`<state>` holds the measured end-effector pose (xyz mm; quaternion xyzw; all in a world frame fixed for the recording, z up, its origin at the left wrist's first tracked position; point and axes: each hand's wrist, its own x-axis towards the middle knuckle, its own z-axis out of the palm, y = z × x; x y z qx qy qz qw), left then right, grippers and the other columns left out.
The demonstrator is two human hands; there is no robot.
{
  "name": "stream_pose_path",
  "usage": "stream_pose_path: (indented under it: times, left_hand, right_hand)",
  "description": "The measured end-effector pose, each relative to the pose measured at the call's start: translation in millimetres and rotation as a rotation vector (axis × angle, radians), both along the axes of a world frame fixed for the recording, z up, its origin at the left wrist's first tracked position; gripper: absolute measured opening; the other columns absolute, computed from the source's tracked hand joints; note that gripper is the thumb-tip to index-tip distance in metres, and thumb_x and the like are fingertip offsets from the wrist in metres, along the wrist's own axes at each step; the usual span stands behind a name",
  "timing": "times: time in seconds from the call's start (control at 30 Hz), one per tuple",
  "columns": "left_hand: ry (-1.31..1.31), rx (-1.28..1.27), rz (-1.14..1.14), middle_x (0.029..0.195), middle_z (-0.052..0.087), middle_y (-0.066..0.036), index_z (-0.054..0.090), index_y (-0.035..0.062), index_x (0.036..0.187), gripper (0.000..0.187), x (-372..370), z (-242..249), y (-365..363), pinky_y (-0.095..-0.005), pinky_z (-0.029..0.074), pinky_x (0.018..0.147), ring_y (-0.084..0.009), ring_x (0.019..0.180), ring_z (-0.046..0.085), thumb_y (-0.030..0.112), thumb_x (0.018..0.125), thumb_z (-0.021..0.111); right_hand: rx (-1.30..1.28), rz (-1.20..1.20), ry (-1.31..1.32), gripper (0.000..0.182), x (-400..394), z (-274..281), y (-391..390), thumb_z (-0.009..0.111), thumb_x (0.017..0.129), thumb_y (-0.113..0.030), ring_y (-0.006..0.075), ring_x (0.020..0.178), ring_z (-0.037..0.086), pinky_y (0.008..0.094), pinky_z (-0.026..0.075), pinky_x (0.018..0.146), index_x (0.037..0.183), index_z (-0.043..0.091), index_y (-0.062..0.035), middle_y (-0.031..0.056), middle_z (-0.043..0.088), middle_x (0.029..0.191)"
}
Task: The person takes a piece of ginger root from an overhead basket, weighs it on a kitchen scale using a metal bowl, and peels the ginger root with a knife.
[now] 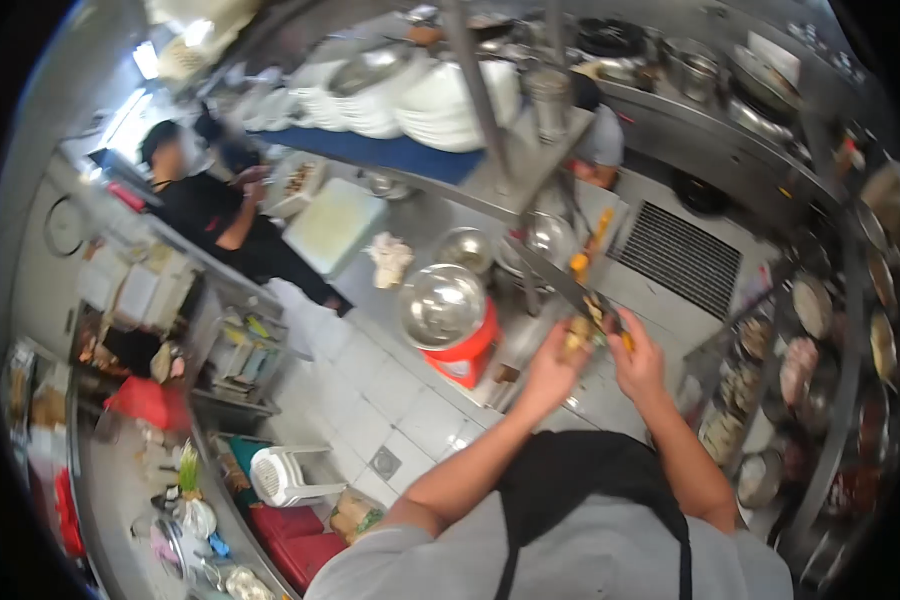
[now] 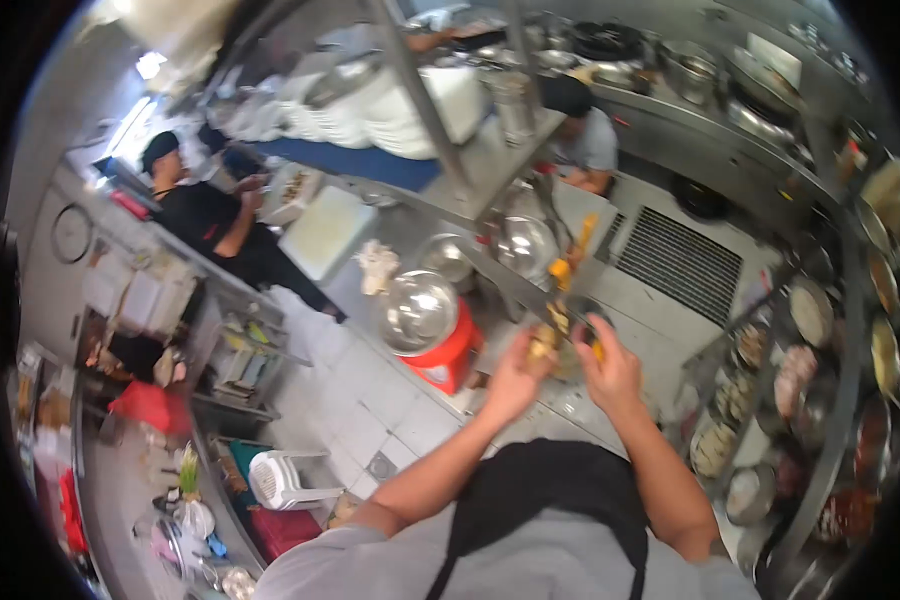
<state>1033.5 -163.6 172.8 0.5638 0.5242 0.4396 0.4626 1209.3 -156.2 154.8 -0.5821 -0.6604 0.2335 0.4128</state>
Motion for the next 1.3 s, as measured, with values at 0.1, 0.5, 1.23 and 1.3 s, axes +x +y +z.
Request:
stream_pose_path:
  times: [0.1,0.5,1.23,1.3]
  left_hand:
    - [-0.260,-0.116,0.012,0.124,0.058,-0.011,0.040,-0.0044,0.142,0.052,1.0,-6.1,2.6,-0.0332,0.052,0.090,-0.0184,0.110,0.059,0.016,0.096,0.055]
    - [-0.779,-0.292,-0.048,0.130,0.054,-0.006,0.040,0.0055,0.143,0.049,6.6,34.9,-1.4,-0.0302,0.051,0.093,-0.0156,0.114,0.057,0.014,0.098,0.058]
    - [-0.891,-0.230,-0.061,0.126,0.057,-0.009,0.046,0.0021,0.135,0.043,-1.9,27.8,-1.4,-0.0334,0.053,0.092,-0.0174,0.112,0.060,0.000,0.094,0.059]
    - [-0.833,-0.215,-0.032,0.123,0.058,-0.008,0.046,0.0030,0.135,0.038,-0.8,27.0,-1.0,-0.0337,0.053,0.093,-0.0176,0.109,0.061,0.008,0.098,0.055]
  right_hand:
    - [0.054,0.008,0.065,0.052,-2.3,11.6,-5.9,0.060,0.095,-0.046,0.0369,0.073,0.069,0.0423,0.053,0.063,0.131,0.057,-0.0083,0.0207,0.069,0.088]
    - [0.378,0.144,-0.005,0.069,-13.9,20.8,-17.1,0.058,0.091,-0.058,0.0294,0.066,0.067,0.0391,0.053,0.057,0.131,0.055,-0.0017,0.0140,0.067,0.078]
    - [0.338,0.139,0.095,0.064,-6.1,27.5,-13.9,0.058,0.093,-0.055,0.0293,0.063,0.067,0.0383,0.053,0.057,0.131,0.057,-0.0034,0.0127,0.067,0.075]
    - [0.318,0.189,0.034,0.064,-9.0,32.7,-18.3,0.057,0.093,-0.056,0.0279,0.064,0.067,0.0376,0.053,0.057,0.129,0.059,-0.0034,0.0115,0.067,0.076]
